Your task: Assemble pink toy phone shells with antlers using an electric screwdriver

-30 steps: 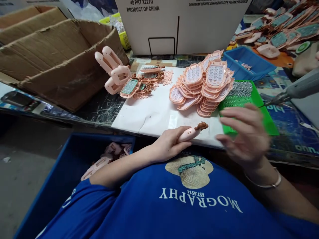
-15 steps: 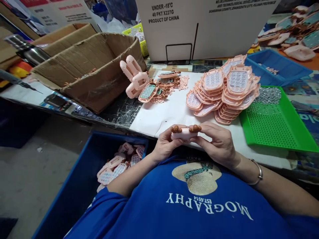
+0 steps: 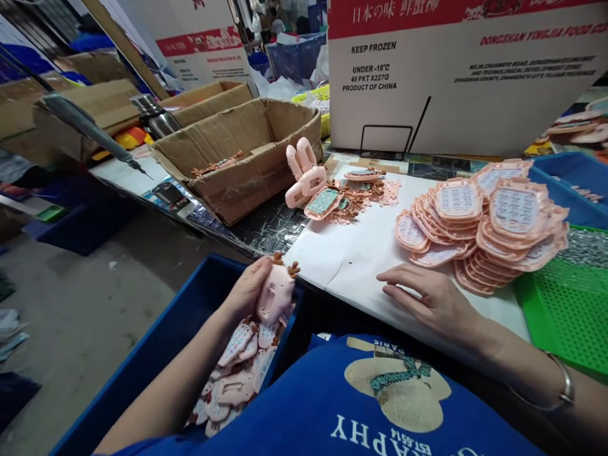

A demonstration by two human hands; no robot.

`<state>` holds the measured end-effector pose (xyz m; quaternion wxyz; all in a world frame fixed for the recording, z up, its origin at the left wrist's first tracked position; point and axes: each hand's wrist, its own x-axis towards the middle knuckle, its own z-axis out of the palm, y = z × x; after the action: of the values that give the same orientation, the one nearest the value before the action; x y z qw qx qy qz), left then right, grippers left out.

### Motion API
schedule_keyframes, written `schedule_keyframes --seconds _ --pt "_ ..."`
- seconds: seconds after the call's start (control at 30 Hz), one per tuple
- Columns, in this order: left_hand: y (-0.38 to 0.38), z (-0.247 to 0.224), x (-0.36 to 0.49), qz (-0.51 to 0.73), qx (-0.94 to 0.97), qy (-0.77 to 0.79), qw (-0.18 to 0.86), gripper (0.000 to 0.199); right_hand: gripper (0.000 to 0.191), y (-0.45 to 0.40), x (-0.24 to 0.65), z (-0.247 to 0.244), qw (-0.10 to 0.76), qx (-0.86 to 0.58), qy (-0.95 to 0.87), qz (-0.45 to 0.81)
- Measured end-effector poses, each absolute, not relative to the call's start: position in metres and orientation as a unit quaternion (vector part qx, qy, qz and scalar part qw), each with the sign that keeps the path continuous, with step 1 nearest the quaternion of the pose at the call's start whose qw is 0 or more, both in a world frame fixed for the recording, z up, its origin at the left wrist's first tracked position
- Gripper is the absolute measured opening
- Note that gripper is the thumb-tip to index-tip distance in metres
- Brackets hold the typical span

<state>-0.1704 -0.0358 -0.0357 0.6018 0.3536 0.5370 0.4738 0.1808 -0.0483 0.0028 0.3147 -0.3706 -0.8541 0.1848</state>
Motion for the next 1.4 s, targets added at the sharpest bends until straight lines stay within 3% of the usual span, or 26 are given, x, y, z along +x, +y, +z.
schedule_keyframes --seconds 0.1,0.2,0.43,0.63,0.8,1.03,1.23,1.4 --pt "-0.039 -0.039 -0.222 0.354 0.425 0.633 0.542 0.053 0.018 -0.039 0.18 0.0 0.285 -0.355 -0.872 0.178" --pt "-0.041 -0.039 -0.244 0.312 0.491 0.676 0.452 0.05 0.02 -0.03 0.173 -0.003 0.274 -0.348 -0.878 0.183" --pt "0.016 -0.017 -0.175 0.455 0.572 0.56 0.39 0.038 0.019 -0.015 0.147 0.004 0.26 -0.318 -0.892 0.188" --pt "0.096 -0.014 -0.112 0.49 0.473 0.531 0.504 0.032 0.018 -0.019 0.143 0.007 0.27 -0.318 -0.884 0.21" --pt "0.111 -0.013 -0.099 0.498 0.386 0.527 0.571 0.023 0.019 -0.025 0.156 0.001 0.286 -0.34 -0.864 0.239" --pt "0.066 0.005 -0.086 0.538 0.287 0.481 0.63 0.018 0.026 -0.032 0.168 -0.002 0.369 -0.461 -0.71 0.384" --pt "-0.004 0.005 -0.034 0.488 0.299 0.377 0.728 0.05 0.079 -0.035 0.162 -0.005 0.493 -0.394 -0.548 0.549" --pt "-0.037 -0.005 0.01 0.376 0.315 0.305 0.816 0.05 0.07 -0.048 0.167 -0.006 0.541 -0.401 -0.535 0.511"
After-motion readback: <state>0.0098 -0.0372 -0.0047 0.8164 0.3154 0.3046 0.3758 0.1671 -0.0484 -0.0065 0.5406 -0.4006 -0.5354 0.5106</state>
